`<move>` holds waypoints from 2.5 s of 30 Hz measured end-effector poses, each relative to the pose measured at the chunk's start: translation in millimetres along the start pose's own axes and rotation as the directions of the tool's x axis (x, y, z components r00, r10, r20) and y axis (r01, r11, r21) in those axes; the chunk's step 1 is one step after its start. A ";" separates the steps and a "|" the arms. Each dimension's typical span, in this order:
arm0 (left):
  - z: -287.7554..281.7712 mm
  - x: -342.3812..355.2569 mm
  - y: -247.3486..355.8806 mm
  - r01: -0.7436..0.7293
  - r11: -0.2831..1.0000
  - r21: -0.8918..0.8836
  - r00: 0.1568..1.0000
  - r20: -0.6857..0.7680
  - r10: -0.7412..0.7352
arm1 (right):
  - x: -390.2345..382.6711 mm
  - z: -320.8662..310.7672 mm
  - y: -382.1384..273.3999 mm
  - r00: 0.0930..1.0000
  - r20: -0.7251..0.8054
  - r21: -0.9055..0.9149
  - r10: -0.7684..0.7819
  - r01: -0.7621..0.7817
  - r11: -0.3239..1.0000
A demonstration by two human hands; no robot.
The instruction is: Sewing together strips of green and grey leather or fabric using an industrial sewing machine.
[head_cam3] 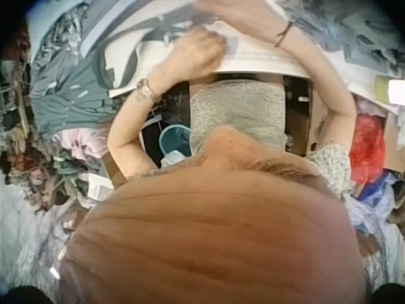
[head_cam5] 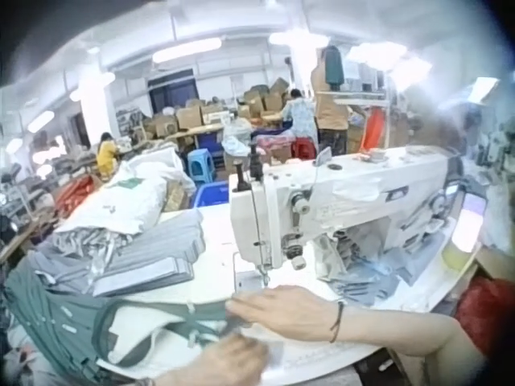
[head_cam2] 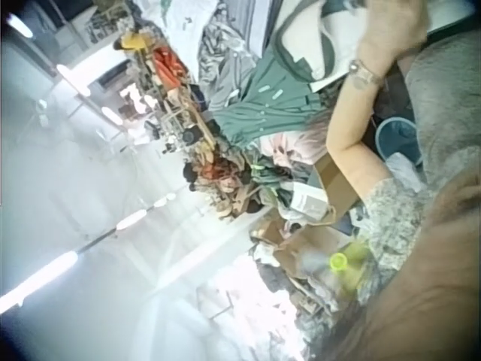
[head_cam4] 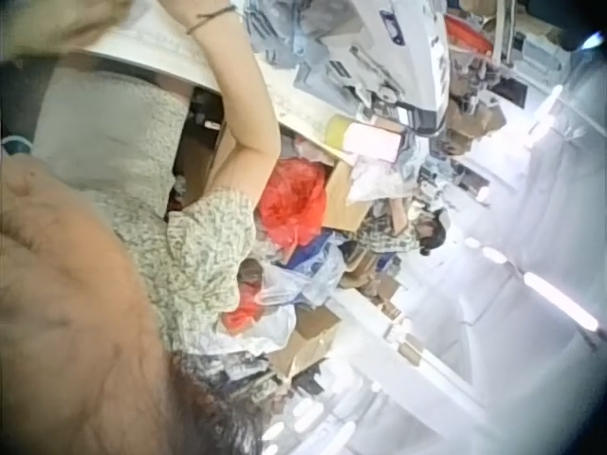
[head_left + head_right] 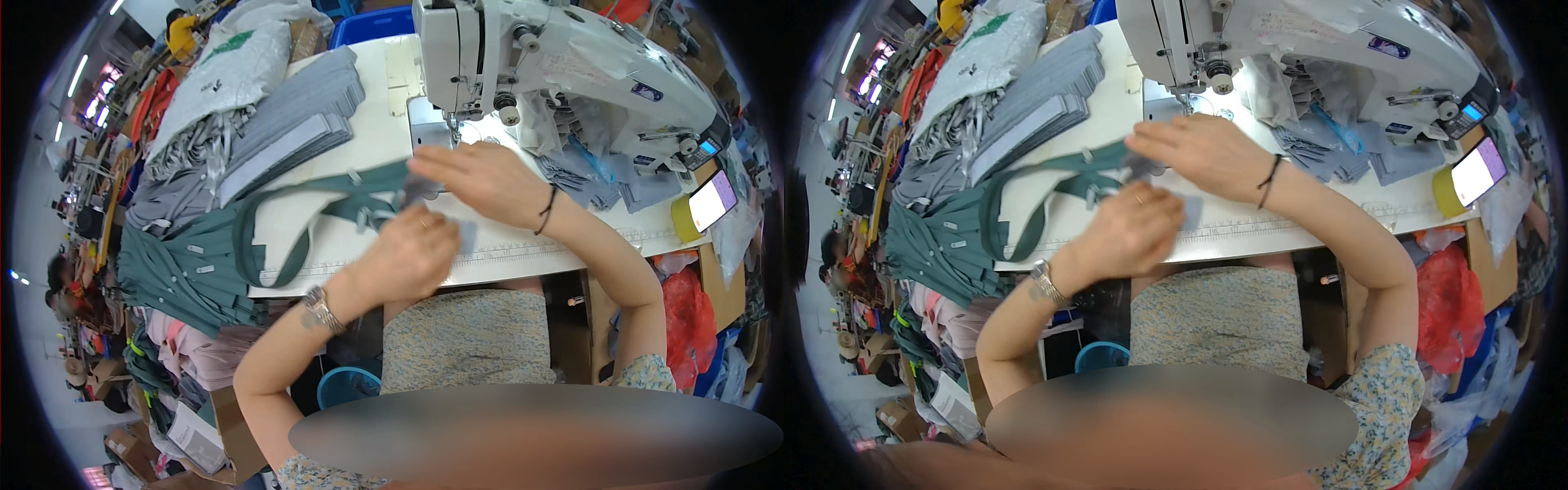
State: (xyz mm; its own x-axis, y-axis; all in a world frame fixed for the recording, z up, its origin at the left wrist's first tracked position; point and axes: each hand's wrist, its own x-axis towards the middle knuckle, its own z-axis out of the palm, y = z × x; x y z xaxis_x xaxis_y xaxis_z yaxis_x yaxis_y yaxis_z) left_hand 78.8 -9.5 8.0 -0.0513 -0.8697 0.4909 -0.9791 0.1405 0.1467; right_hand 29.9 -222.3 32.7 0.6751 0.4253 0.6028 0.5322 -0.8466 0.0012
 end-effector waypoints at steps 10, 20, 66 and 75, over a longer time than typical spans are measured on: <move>-31.8 1.5 6.9 0.173 0.980 -0.097 0.906 -0.375 -0.197 | -11.0 -27.5 -23.8 0.861 0.364 0.658 0.354 -0.507 0.557; -3.6 21.1 -45.8 0.594 0.233 -0.770 0.692 0.342 -0.636 | -28.2 -29.7 0.6 0.743 0.588 0.808 0.319 -0.561 -0.182; 17.9 46.9 -95.4 0.206 0.973 0.106 0.977 -0.075 -0.198 | -32.2 -0.1 53.7 0.954 0.157 -0.016 0.256 -0.257 0.966; 26.4 45.3 -101.8 0.263 0.944 0.198 0.965 -0.056 -0.257 | -38.1 13.7 56.0 0.970 0.042 -0.245 0.238 -0.221 0.944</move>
State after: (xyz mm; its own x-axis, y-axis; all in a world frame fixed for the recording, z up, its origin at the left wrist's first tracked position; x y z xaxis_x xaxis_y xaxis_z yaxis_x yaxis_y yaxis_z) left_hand 170.9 -75.6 -7.3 0.2131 -0.8485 0.4844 -0.9770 -0.1896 0.0976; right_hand 40.9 -281.5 -1.1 0.8032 0.2247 0.5516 0.2282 -0.9715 0.0635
